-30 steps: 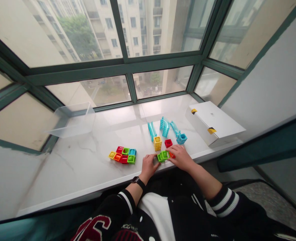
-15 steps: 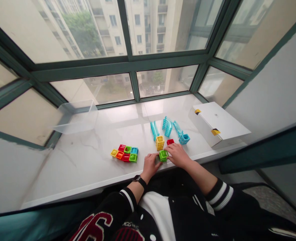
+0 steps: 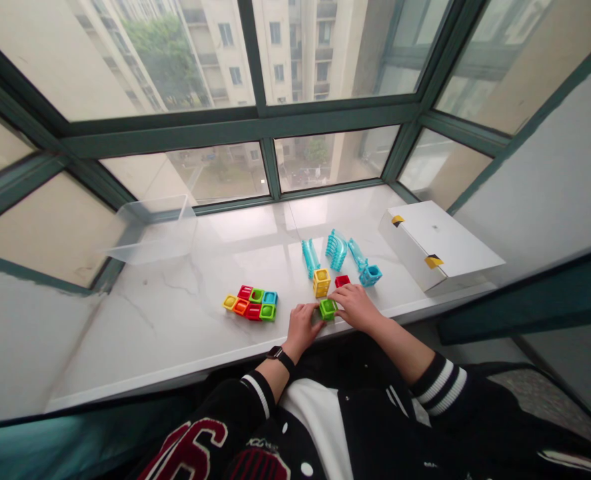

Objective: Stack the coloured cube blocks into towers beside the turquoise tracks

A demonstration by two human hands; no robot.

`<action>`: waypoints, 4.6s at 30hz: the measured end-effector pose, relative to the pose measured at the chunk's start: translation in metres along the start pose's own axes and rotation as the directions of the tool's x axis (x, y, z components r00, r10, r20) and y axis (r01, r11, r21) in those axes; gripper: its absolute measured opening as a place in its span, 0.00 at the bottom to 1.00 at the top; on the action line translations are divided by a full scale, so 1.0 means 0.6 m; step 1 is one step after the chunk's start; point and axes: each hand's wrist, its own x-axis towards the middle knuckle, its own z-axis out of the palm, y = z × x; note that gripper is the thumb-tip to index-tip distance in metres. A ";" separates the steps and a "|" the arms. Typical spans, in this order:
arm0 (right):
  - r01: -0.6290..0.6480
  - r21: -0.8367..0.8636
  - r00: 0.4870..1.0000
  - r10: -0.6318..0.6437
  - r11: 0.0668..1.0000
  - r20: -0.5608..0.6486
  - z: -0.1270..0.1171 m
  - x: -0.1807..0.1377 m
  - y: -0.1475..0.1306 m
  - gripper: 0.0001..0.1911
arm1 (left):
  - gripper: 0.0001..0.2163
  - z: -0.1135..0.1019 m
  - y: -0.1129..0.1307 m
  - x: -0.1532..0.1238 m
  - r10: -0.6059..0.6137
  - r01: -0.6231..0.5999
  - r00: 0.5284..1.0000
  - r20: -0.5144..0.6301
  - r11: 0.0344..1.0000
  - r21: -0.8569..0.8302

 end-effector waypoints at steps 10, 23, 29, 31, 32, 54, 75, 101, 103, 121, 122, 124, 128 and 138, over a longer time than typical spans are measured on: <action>0.004 -0.005 1.000 -0.004 1.000 -0.010 0.006 0.000 0.004 0.22 | 0.24 -0.004 0.004 0.003 -0.012 0.012 1.000 0.016 1.000 0.002; -0.001 -0.006 1.000 0.001 1.000 -0.028 0.009 0.002 0.010 0.22 | 0.23 -0.009 0.011 0.004 -0.012 0.012 1.000 0.028 1.000 0.005; -0.005 -0.009 1.000 0.005 1.000 -0.024 0.010 0.002 0.012 0.22 | 0.23 -0.008 0.013 0.004 -0.018 0.018 0.999 0.034 1.000 0.009; -0.006 -0.010 1.000 0.006 1.000 -0.024 0.010 0.002 0.013 0.23 | 0.24 -0.010 0.014 0.004 -0.012 0.012 1.000 0.027 1.000 0.006; -0.006 -0.009 1.000 0.006 1.000 -0.025 0.010 0.002 0.013 0.22 | 0.25 -0.011 0.015 0.003 -0.007 0.007 1.000 0.020 1.000 0.000; -0.012 -0.004 0.999 0.012 1.000 -0.037 0.009 -0.001 0.017 0.23 | 0.22 -0.009 0.012 0.008 -0.040 0.041 0.999 0.022 0.997 -0.065; 0.002 -0.009 0.999 -0.002 1.000 -0.034 0.009 0.001 0.024 0.24 | 0.22 -0.011 0.016 0.008 -0.026 0.028 0.999 0.023 0.998 -0.054; -0.381 -0.107 0.880 0.396 0.918 0.261 -0.001 -0.004 -0.079 0.13 | 0.11 -0.019 0.012 -0.002 0.008 -0.008 1.000 -0.001 0.988 -0.153; -0.370 -0.101 0.886 0.383 0.924 0.263 0.001 -0.005 -0.078 0.13 | 0.11 -0.019 0.012 -0.002 0.006 -0.005 1.000 0.004 0.988 -0.156; -0.435 -0.044 0.870 0.432 0.899 0.236 -0.003 -0.036 -0.056 0.15 | 0.20 -0.014 0.012 0.000 0.010 -0.006 0.999 0.034 0.993 -0.121; -0.434 -0.036 0.874 0.430 0.900 0.227 -0.007 -0.039 -0.054 0.15 | 0.20 -0.013 0.012 0.001 0.006 -0.002 0.999 0.034 0.994 -0.111; -0.429 -0.023 0.880 0.423 0.903 0.215 -0.013 -0.046 -0.052 0.14 | 0.20 -0.011 0.011 0.002 -0.003 0.006 0.999 0.034 0.996 -0.093; -0.407 0.005 0.893 0.397 0.913 0.214 -0.014 -0.053 -0.051 0.14 | 0.20 -0.007 0.009 0.004 -0.015 0.018 0.999 0.039 0.997 -0.077; -0.373 0.047 0.905 0.353 0.927 0.237 -0.014 -0.059 -0.052 0.15 | 0.20 -0.005 0.005 0.006 -0.007 0.009 0.999 0.036 0.998 -0.062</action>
